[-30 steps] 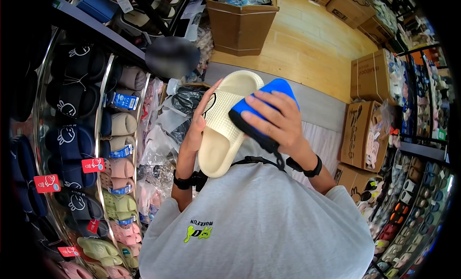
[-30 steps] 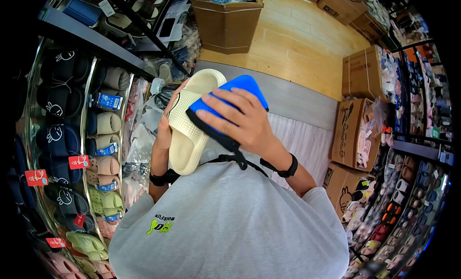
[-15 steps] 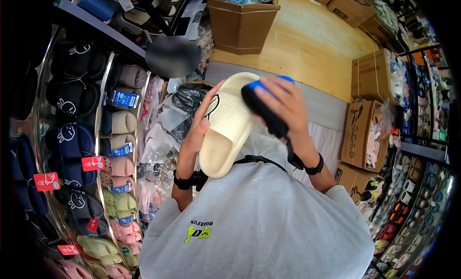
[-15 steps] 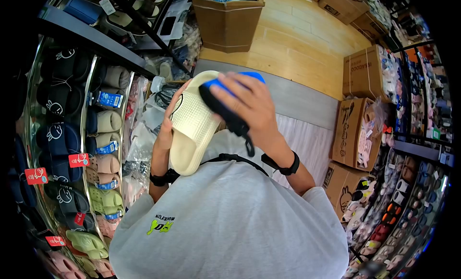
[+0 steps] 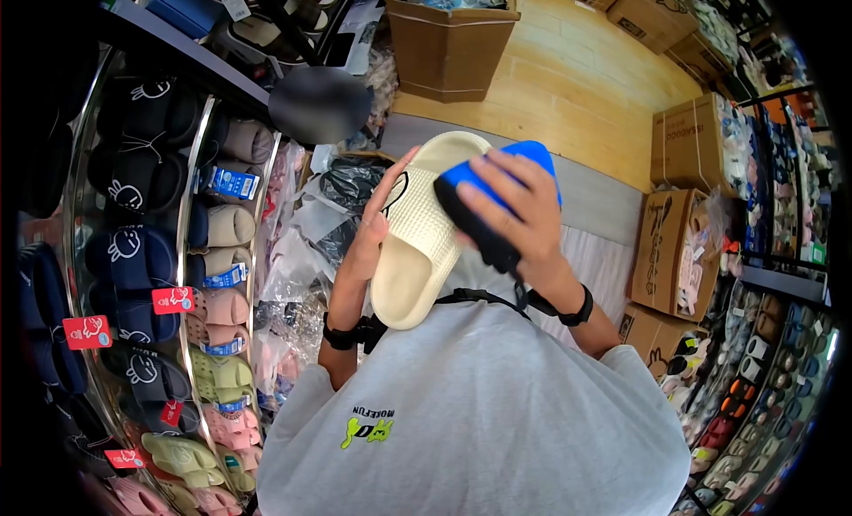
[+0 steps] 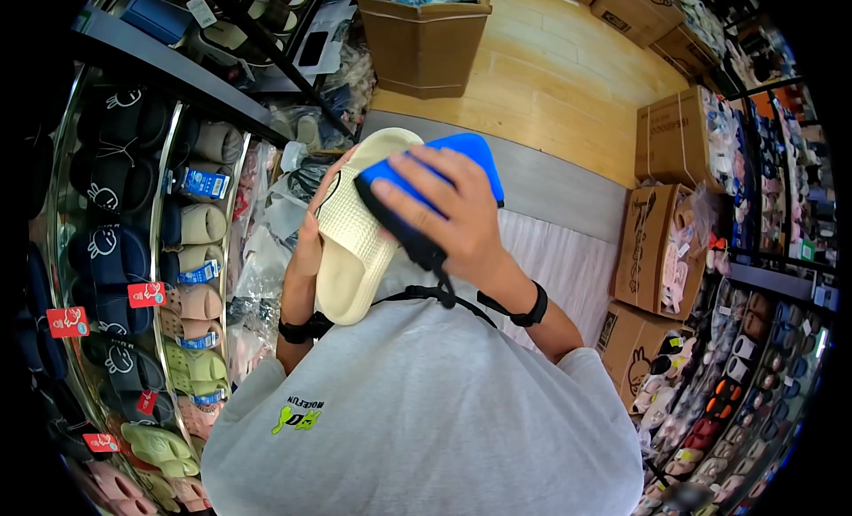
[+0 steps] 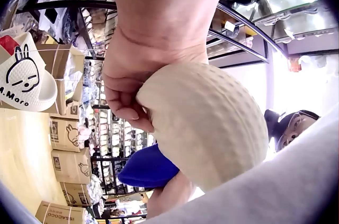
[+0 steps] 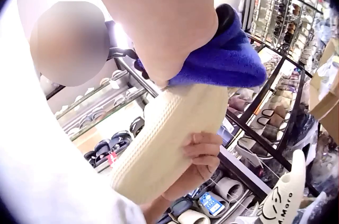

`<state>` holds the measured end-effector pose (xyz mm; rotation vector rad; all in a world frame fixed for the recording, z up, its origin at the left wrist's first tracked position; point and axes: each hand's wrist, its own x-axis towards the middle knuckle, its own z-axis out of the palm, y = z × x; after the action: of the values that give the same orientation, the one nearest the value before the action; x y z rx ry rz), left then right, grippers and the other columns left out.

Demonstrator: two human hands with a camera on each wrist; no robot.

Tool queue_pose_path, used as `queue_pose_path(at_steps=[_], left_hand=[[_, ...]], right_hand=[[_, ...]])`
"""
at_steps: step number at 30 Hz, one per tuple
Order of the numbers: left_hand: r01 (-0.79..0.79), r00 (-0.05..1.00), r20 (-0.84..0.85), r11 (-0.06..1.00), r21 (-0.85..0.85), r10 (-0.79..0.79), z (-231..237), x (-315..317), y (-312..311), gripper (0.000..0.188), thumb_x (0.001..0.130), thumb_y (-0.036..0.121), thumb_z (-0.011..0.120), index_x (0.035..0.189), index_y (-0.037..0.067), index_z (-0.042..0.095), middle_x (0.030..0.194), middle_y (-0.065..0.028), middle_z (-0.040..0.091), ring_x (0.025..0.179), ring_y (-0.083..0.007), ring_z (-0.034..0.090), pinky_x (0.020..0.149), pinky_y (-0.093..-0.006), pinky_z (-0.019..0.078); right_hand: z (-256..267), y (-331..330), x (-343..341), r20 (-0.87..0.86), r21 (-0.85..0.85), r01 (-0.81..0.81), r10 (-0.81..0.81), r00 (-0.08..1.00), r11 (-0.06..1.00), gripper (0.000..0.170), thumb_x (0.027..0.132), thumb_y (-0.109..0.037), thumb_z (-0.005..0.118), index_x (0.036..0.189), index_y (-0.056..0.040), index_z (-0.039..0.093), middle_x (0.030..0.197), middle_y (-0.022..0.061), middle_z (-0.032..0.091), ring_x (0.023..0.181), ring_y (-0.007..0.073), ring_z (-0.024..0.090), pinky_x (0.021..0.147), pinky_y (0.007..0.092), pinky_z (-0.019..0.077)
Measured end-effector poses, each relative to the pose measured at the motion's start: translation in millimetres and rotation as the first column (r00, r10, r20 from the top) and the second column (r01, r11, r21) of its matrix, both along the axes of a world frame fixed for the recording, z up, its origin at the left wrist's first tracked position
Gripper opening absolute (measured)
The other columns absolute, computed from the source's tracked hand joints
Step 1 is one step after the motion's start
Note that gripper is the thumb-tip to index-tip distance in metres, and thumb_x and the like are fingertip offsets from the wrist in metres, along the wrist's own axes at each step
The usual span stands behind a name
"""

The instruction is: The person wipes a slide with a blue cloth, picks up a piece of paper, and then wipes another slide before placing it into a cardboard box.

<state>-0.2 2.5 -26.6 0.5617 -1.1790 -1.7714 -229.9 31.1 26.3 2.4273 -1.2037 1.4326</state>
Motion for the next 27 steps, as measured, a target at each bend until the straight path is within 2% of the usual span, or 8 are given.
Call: queue_pose_path(at_steps=[2, 4, 12, 16, 20, 22, 24, 27], left_hand=[[-0.001, 1.0, 0.009, 1.0, -0.002, 0.002, 0, -2, -2, 0.117, 0.096, 0.079, 0.059, 0.171, -0.005, 0.027, 0.17, -0.0224, 0.042, 0.156, -0.0296, 0.046, 0.129, -0.0426, 0.0347], [-0.015, 1.0, 0.024, 1.0, -0.008, 0.015, -1, -3, -3, 0.117, 0.096, 0.081, 0.057, 0.171, -0.005, 0.027, 0.17, -0.0222, 0.042, 0.156, -0.0295, 0.046, 0.13, -0.0431, 0.034], [-0.002, 0.999, -0.034, 0.999, 0.042, 0.004, 2, -5, 1, 0.119, 0.095, 0.082, 0.057, 0.171, -0.005, 0.026, 0.168, -0.0219, 0.044, 0.155, -0.0302, 0.047, 0.13, -0.0442, 0.0349], [-0.01, 1.0, 0.017, 1.0, 0.008, 0.01, 2, -6, -4, 0.117, 0.096, 0.082, 0.053, 0.17, -0.005, 0.027, 0.169, -0.0231, 0.044, 0.155, -0.0315, 0.047, 0.13, -0.0448, 0.0346], [-0.018, 0.999, -0.033, 0.998, 0.063, 0.02, 0, -7, 0, 0.116, 0.097, 0.08, 0.054, 0.171, -0.004, 0.026, 0.169, -0.0238, 0.043, 0.155, -0.032, 0.047, 0.13, -0.0454, 0.0351], [-0.025, 0.999, -0.045, 0.997, 0.068, 0.028, 2, -8, 2, 0.115, 0.097, 0.079, 0.057, 0.171, -0.004, 0.026, 0.169, -0.023, 0.043, 0.155, -0.0315, 0.047, 0.13, -0.0452, 0.0355], [-0.031, 0.999, -0.043, 0.998, 0.051, 0.033, 3, -8, 1, 0.113, 0.098, 0.077, 0.058, 0.171, -0.003, 0.027, 0.17, -0.022, 0.042, 0.155, -0.0304, 0.046, 0.13, -0.0443, 0.0356], [-0.029, 0.999, 0.031, 1.0, -0.013, 0.029, 9, -10, -3, 0.109, 0.101, 0.075, 0.055, 0.171, -0.003, 0.027, 0.171, -0.0203, 0.041, 0.157, -0.0291, 0.044, 0.131, -0.0429, 0.0325]], right_hand=[[-2, 12, 9, -0.02, -0.033, -0.097, 0.096, 0.995, 0.995, 0.044, 0.09, -0.028, 0.081, 0.132, -0.0171, 0.079, 0.138, 0.0096, 0.075, 0.126, 0.0314, 0.07, 0.103, 0.0454, 0.0548], [-9, 21, 5, -0.198, -0.083, -0.175, 0.156, 0.968, 0.981, 0.041, 0.093, -0.022, 0.076, 0.134, -0.0197, 0.078, 0.14, 0.0088, 0.075, 0.128, 0.0291, 0.07, 0.106, 0.0427, 0.0534], [-4, 3, 1, 0.069, 0.015, -0.02, 0.019, 0.997, 1.0, 0.044, 0.09, -0.023, 0.077, 0.133, -0.0162, 0.078, 0.14, 0.0109, 0.074, 0.126, 0.0328, 0.07, 0.106, 0.0498, 0.0529], [-6, 20, 11, -0.16, -0.1, -0.203, 0.186, 0.969, 0.974, 0.04, 0.094, -0.017, 0.07, 0.133, -0.0206, 0.077, 0.143, 0.0068, 0.074, 0.127, 0.0246, 0.071, 0.107, 0.041, 0.0529], [-5, 4, -4, -0.144, -0.061, -0.13, 0.12, 0.982, 0.99, 0.039, 0.094, -0.019, 0.072, 0.133, -0.0209, 0.078, 0.14, 0.0083, 0.074, 0.129, 0.0282, 0.07, 0.108, 0.0453, 0.0529], [-3, -5, -3, 0.072, 0.022, -0.047, 0.045, 0.996, 0.999, 0.047, 0.088, -0.029, 0.084, 0.133, -0.0156, 0.079, 0.141, 0.0109, 0.073, 0.126, 0.0343, 0.069, 0.107, 0.0507, 0.0528], [-4, -7, 1, 0.082, 0.037, 0.029, -0.032, 0.996, 0.999, 0.052, 0.087, -0.033, 0.087, 0.134, -0.0148, 0.078, 0.14, 0.0122, 0.073, 0.128, 0.0354, 0.068, 0.107, 0.0514, 0.0525], [-2, 8, 13, 0.064, 0.033, -0.024, 0.022, 0.998, 0.999, 0.051, 0.087, -0.033, 0.087, 0.134, -0.0154, 0.078, 0.142, 0.0119, 0.073, 0.128, 0.0355, 0.068, 0.107, 0.0522, 0.0512]])
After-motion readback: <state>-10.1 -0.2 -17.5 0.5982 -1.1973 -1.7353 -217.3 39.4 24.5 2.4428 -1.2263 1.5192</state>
